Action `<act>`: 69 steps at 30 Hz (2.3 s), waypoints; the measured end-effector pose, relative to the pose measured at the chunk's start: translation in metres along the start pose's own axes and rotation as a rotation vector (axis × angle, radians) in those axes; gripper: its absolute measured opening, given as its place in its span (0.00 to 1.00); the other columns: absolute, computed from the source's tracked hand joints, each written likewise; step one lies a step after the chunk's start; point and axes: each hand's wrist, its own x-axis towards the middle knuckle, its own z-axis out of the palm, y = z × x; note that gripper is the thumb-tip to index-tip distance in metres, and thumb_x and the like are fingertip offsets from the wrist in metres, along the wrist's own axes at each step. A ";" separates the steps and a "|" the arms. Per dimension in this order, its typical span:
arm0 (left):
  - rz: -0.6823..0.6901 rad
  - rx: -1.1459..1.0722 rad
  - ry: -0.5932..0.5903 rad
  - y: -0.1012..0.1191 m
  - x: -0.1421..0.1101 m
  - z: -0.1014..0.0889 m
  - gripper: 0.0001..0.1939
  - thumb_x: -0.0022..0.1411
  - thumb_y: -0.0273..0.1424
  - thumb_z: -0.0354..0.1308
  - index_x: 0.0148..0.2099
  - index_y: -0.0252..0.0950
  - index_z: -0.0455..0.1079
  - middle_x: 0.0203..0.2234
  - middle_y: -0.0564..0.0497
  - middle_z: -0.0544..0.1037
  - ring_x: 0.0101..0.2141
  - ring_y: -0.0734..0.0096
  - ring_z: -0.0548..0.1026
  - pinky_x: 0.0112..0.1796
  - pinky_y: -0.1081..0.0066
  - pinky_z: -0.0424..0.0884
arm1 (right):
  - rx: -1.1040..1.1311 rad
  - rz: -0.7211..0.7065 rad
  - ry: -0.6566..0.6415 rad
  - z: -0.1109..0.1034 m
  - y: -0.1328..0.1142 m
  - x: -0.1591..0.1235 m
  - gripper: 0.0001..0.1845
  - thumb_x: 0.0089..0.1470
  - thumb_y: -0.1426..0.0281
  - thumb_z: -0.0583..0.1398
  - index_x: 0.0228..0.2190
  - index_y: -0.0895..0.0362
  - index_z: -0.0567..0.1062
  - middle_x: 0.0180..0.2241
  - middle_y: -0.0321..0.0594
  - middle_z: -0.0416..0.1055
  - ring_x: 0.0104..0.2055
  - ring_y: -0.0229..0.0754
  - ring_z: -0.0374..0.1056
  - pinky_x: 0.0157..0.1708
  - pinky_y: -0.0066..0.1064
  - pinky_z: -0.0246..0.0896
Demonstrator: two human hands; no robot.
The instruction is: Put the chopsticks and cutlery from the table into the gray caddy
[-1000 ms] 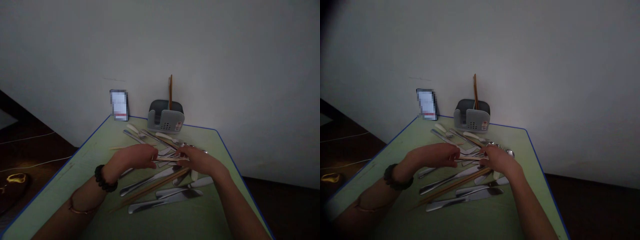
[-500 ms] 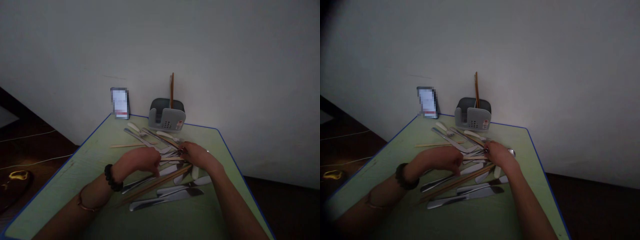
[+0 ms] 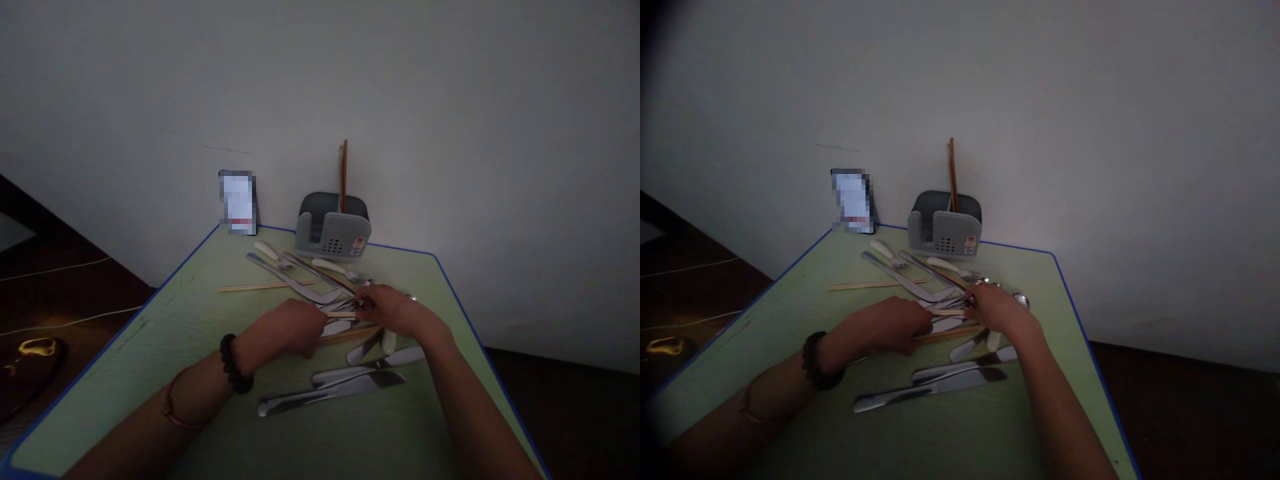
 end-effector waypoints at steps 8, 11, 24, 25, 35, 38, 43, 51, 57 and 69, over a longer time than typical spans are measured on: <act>-0.075 -0.013 -0.020 -0.020 0.005 -0.004 0.12 0.49 0.28 0.56 0.38 0.33 0.73 0.34 0.42 0.79 0.31 0.60 0.77 0.27 0.70 0.68 | 0.030 0.012 0.012 -0.003 0.003 -0.001 0.13 0.51 0.73 0.61 0.41 0.58 0.76 0.38 0.43 0.75 0.38 0.43 0.70 0.37 0.28 0.60; -0.055 -0.032 -0.012 -0.029 -0.001 -0.014 0.09 0.51 0.27 0.55 0.36 0.34 0.72 0.32 0.45 0.78 0.29 0.64 0.75 0.26 0.72 0.66 | 0.011 0.017 0.091 -0.006 0.004 -0.001 0.12 0.52 0.72 0.60 0.41 0.58 0.76 0.38 0.45 0.74 0.39 0.44 0.70 0.37 0.29 0.59; -0.051 -0.120 0.308 -0.075 0.012 0.004 0.27 0.58 0.36 0.58 0.58 0.35 0.62 0.57 0.39 0.63 0.56 0.52 0.62 0.55 0.57 0.60 | -0.050 0.069 0.040 0.006 0.005 0.005 0.32 0.52 0.63 0.62 0.57 0.57 0.64 0.53 0.53 0.61 0.52 0.55 0.60 0.51 0.40 0.55; -0.067 -0.132 0.285 -0.075 0.014 0.008 0.30 0.57 0.38 0.60 0.60 0.36 0.60 0.58 0.39 0.61 0.57 0.50 0.60 0.55 0.55 0.59 | -0.049 0.061 0.035 0.007 0.004 0.005 0.31 0.52 0.64 0.62 0.56 0.57 0.65 0.52 0.53 0.62 0.51 0.54 0.60 0.50 0.40 0.55; -0.128 -0.147 0.171 -0.067 0.008 0.014 0.46 0.42 0.48 0.68 0.62 0.42 0.57 0.64 0.39 0.53 0.61 0.40 0.53 0.55 0.45 0.56 | -0.061 0.029 0.038 0.005 -0.001 0.005 0.14 0.53 0.69 0.61 0.42 0.58 0.70 0.40 0.45 0.72 0.41 0.46 0.66 0.38 0.31 0.56; -0.112 -0.148 0.172 -0.068 0.010 0.013 0.42 0.46 0.48 0.67 0.60 0.41 0.59 0.62 0.39 0.57 0.60 0.42 0.55 0.54 0.46 0.58 | -0.042 0.020 0.022 0.005 -0.002 0.005 0.10 0.54 0.70 0.60 0.40 0.58 0.70 0.38 0.44 0.72 0.39 0.44 0.66 0.37 0.29 0.56; -0.063 -0.141 0.202 -0.073 0.015 0.010 0.26 0.55 0.40 0.63 0.54 0.38 0.66 0.57 0.42 0.65 0.57 0.51 0.61 0.54 0.58 0.62 | 0.010 0.040 0.031 0.004 -0.008 -0.001 0.16 0.57 0.61 0.56 0.43 0.58 0.71 0.45 0.49 0.67 0.44 0.46 0.66 0.43 0.32 0.58; 0.020 -0.092 0.228 -0.072 0.014 0.005 0.18 0.56 0.31 0.61 0.50 0.35 0.68 0.50 0.45 0.71 0.50 0.57 0.67 0.51 0.63 0.62 | -0.031 0.050 -0.052 0.011 -0.026 -0.002 0.52 0.38 0.60 0.70 0.61 0.52 0.55 0.56 0.52 0.57 0.54 0.61 0.57 0.50 0.44 0.55; 0.000 -0.084 0.232 -0.075 0.013 0.002 0.17 0.53 0.26 0.61 0.46 0.36 0.70 0.46 0.46 0.73 0.46 0.60 0.69 0.47 0.67 0.64 | -0.015 0.018 0.018 0.010 -0.014 0.004 0.24 0.50 0.69 0.63 0.49 0.56 0.67 0.46 0.48 0.66 0.48 0.49 0.64 0.47 0.36 0.56; -0.029 -0.215 0.199 -0.081 0.007 -0.009 0.07 0.59 0.28 0.55 0.37 0.34 0.74 0.32 0.48 0.78 0.32 0.71 0.73 0.33 0.75 0.65 | 0.146 -0.072 0.047 -0.002 0.005 0.003 0.03 0.52 0.71 0.59 0.31 0.57 0.72 0.32 0.41 0.73 0.33 0.41 0.68 0.33 0.28 0.57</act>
